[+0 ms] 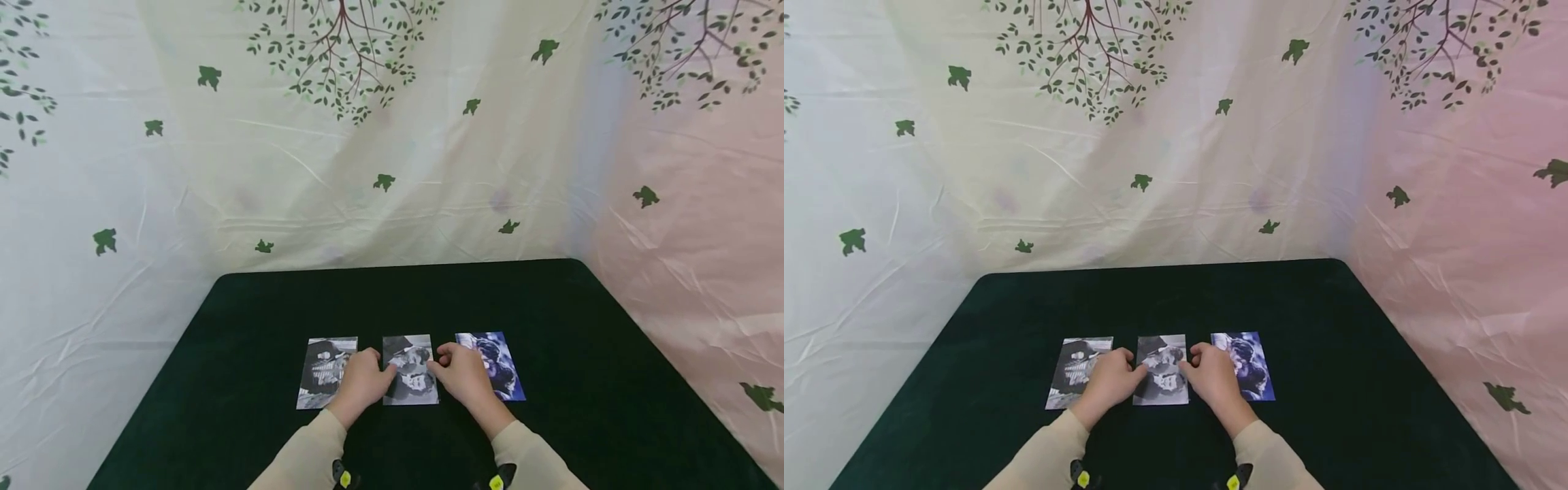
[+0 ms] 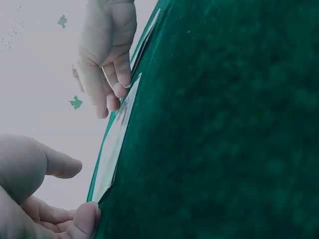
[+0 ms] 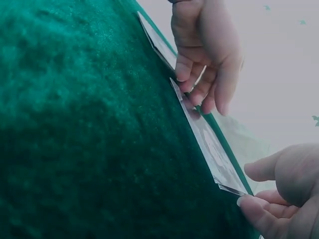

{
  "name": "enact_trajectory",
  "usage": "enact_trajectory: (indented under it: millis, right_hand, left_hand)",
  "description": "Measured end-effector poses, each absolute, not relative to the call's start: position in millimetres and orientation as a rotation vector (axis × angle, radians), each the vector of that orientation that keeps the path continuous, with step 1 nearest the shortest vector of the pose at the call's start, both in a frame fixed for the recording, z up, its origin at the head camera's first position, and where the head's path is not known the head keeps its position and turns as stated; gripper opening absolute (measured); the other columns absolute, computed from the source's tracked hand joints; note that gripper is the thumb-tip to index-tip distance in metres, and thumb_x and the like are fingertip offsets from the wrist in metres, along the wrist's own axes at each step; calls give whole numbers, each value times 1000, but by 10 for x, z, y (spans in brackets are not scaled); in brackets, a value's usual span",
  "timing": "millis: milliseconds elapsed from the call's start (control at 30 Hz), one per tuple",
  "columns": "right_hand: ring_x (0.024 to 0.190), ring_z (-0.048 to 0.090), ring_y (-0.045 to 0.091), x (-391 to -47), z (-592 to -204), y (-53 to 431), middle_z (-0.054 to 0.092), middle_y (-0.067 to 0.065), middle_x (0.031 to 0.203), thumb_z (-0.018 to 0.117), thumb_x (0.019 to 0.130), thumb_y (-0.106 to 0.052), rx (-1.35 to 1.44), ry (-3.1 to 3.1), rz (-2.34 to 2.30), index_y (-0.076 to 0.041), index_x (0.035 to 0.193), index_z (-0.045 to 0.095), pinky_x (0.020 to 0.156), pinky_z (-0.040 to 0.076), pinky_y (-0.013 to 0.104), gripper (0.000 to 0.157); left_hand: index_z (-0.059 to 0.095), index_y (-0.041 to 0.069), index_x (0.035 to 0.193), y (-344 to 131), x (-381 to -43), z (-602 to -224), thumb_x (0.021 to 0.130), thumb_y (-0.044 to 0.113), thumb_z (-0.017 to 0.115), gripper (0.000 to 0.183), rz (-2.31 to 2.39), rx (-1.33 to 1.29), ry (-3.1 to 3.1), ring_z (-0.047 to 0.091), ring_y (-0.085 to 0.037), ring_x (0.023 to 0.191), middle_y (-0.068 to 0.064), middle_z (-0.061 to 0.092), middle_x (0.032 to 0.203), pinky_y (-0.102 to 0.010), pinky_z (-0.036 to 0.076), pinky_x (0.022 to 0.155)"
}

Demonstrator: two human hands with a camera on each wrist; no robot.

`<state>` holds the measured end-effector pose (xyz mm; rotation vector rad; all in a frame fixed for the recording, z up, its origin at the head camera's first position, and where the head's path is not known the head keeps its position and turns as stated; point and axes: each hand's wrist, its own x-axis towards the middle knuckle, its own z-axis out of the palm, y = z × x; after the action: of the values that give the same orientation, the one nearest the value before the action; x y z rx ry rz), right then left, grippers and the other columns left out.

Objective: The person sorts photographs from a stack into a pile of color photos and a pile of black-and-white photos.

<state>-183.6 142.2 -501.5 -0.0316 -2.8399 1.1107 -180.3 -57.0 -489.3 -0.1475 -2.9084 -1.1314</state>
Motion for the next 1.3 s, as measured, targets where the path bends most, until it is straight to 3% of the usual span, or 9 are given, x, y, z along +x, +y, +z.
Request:
enact_trajectory:
  millis: [300, 467, 700, 967, 1300]
  right_hand:
    - [71, 56, 13, -1870, -5107, 1410, 65, 0, 83, 79, 80, -26, -17, -2840, 1144, -5, 108, 69, 66, 51, 30, 36]
    - [69, 56, 13, -1871, -5103, 1421, 64, 0, 80, 80, 79, -23, -29, -2829, 1149, -5, 107, 69, 65, 51, 31, 35]
    - [68, 55, 13, -1889, -5101, 1396, 64, 0, 81, 79, 80, -21, -39, -2846, 1180, -5, 109, 69, 63, 49, 29, 34]
    - [68, 54, 13, -1906, -5140, 1334, 64, -1, 80, 79, 80, -22, 6, -2849, 1119, -3, 110, 69, 63, 48, 30, 37]
    - [66, 53, 12, -1888, -5123, 1330, 63, -1, 81, 79, 80, -22, 8, -2855, 1124, -4, 112, 69, 61, 46, 29, 38]
  left_hand:
    - [59, 7, 74, -515, -1879, -4908, 87, 27, 69, 26, -1080, -126, -2963, 50, -15, 48, -3, 51, 58, -29, 41, 44]
    - [59, 7, 74, -481, -1935, -4897, 87, 28, 70, 27, -1076, -156, -2996, 51, -16, 48, -3, 52, 59, -29, 40, 44]
    - [64, 0, 85, -445, -1979, -4872, 86, 29, 70, 30, -1031, -114, -3009, 51, -17, 54, -4, 53, 64, -31, 41, 48]
    - [57, 8, 66, -499, -1956, -4938, 81, 26, 75, 30, -1090, -64, -2935, 46, -16, 47, -3, 48, 56, -29, 34, 43]
    - [61, 8, 66, -504, -1979, -4998, 73, 27, 84, 31, -1143, -47, -2893, 40, -13, 47, 0, 43, 54, -28, 30, 44]
